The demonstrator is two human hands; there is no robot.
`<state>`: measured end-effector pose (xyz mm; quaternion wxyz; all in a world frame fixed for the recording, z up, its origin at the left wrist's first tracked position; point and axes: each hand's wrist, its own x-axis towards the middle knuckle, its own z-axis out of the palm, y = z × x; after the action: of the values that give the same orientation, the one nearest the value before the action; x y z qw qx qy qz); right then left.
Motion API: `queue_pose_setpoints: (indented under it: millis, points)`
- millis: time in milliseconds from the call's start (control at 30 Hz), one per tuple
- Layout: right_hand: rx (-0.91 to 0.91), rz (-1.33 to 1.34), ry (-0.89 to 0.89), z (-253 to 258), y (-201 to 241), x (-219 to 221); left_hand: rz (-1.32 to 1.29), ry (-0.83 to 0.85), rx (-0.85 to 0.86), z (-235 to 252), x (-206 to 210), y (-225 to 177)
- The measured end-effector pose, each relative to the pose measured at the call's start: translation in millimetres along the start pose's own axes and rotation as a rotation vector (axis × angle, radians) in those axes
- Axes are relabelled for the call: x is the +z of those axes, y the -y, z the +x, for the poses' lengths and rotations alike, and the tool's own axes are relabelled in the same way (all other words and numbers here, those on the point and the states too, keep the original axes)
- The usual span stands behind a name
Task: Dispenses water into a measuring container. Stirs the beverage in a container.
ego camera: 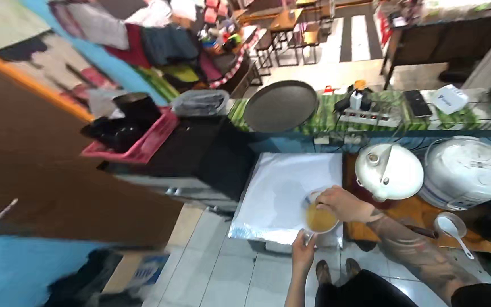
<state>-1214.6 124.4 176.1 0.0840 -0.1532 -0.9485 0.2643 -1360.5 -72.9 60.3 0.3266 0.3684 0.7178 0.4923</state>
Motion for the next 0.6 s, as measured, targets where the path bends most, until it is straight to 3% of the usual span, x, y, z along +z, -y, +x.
queue_pose_setpoints:
  millis: [133, 300, 467, 600]
  points:
    - [0.222, -0.057, 0.039, -1, -1, -17, 0.018, 0.089, -0.033, 29, -19, 0]
    - [0.121, 0.118, -0.005, 15, 7, 13, 0.051, 0.192, 0.023, 57, -36, 11]
    - [0.378, -0.042, -0.048, 20, 8, 8, 0.106, 0.27, 0.054, 79, -52, 23]
    - [0.295, 0.143, -0.029, 25, 19, 23, 0.106, 0.329, 0.073, 87, -60, 29]
